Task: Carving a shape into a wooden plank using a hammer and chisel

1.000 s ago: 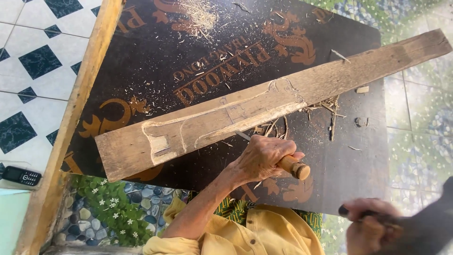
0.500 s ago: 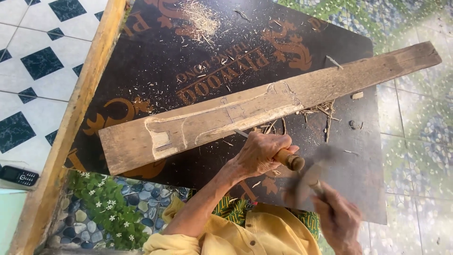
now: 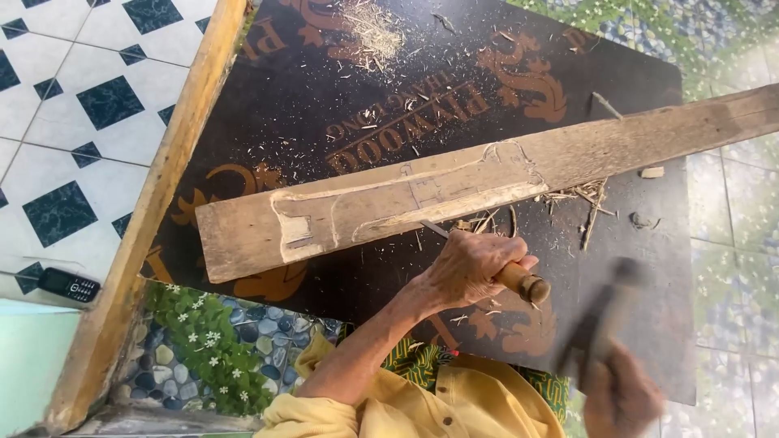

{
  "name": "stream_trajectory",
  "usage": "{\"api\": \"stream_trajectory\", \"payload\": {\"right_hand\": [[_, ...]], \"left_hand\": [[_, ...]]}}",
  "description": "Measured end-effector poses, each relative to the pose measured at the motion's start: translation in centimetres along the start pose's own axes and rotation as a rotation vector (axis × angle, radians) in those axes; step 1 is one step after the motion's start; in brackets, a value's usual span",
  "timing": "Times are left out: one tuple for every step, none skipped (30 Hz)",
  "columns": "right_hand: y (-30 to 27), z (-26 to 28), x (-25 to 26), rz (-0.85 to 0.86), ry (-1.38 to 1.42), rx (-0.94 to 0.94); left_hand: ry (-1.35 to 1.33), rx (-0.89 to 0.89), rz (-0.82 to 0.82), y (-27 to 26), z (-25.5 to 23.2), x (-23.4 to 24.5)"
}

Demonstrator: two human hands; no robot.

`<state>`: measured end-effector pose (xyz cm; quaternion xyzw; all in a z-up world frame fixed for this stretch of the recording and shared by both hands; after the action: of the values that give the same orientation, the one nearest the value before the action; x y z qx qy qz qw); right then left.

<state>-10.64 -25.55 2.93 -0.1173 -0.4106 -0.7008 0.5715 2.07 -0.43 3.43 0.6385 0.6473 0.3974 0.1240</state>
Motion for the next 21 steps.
{"api": "stream_trajectory", "payload": {"right_hand": [[0.1,0.7,1.0,-0.039,0.068,-0.071],[0.3,0.0,0.7,-0.031,0.064,-0.077],[0.5,-0.1,0.7,-0.132,0.254,0.09],[1.0,-0.2,0.4,-0.25,0.448,0.262],[0.7,-0.8,-0.4,-0.255,0.448,0.261],[0.5,-1.0,-1.4,-0.113,0.124,0.328],[0.3,-1.5,-2.5,0.034,-0.2,0.381],[0.0,-1.7,-1.8,0.035,-0.196,0.389],[-0.2,-2.5,-1.2,0.061,-0.183,0.23],[-0.7,-3.2,-0.7,0.091,-0.169,0.063],[0.9,-9.6,0.2,0.096,-0.164,0.062],[-0.2,-16.9,1.7,0.126,0.595,-0.276],[-3.4,-22.8,3.6,0.126,1.35,-0.631],[-0.3,-15.3,0.4,0.124,1.35,-0.636],[1.5,-6.6,-0.5,0.099,1.341,-0.33],[1.9,2.1,0.4,0.069,1.312,-0.015],[0.8,0.1,-1.1,0.062,1.313,-0.01],[0.1,-2.2,-2.1,0.064,0.535,0.123],[-0.6,-4.2,-3.2,0.053,-0.237,0.226],[-0.7,-4.8,-2.3,0.058,-0.234,0.231],[-0.8,-5.8,-1.2,0.033,-0.217,0.152]], "left_hand": [[-0.023,0.01,0.002,0.0,-0.1,0.0],[-0.026,0.021,0.003,-0.3,0.1,-0.3],[-0.03,0.017,-0.009,-0.6,0.3,-0.6],[-0.031,-0.001,-0.018,-0.3,0.7,-0.7],[-0.031,-0.005,-0.015,-0.3,0.6,-0.5],[-0.025,-0.001,-0.021,-0.2,0.5,-0.4],[-0.019,0.002,-0.027,-0.2,0.4,-0.4],[-0.012,0.001,-0.034,-0.5,0.8,-1.0],[0.025,0.002,-0.015,-0.9,1.2,-1.6],[0.061,0.009,0.011,-1.4,1.7,-2.2],[0.065,0.014,0.012,-0.9,1.6,-1.6],[0.041,0.005,0.006,-0.8,1.2,-1.3],[0.017,-0.004,-0.001,-0.7,0.8,-1.0],[0.015,0.0,0.003,-0.8,0.7,-1.1],[0.021,0.007,-0.005,-0.8,0.7,-1.1],[0.028,0.004,-0.015,-0.5,0.7,-1.0],[0.027,-0.003,-0.013,-0.6,0.7,-1.0],[0.029,-0.004,0.005,-0.7,0.8,-1.2],[0.03,-0.004,0.023,-0.8,1.0,-1.4],[0.034,0.0,0.017,-0.5,0.8,-1.1],[0.05,0.007,0.004,-0.3,0.8,-0.8]]}}
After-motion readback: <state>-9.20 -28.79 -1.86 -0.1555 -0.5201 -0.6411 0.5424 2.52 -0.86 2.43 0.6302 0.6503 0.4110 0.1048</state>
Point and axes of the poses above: each hand's wrist, its own y-axis towards the middle knuckle, its own x-axis out of the back of the hand, z = x × y, the point moved 4 cm from there along y, towards the middle knuckle, and after that the axes turned 11 degrees about x, right-handed, at the moved point
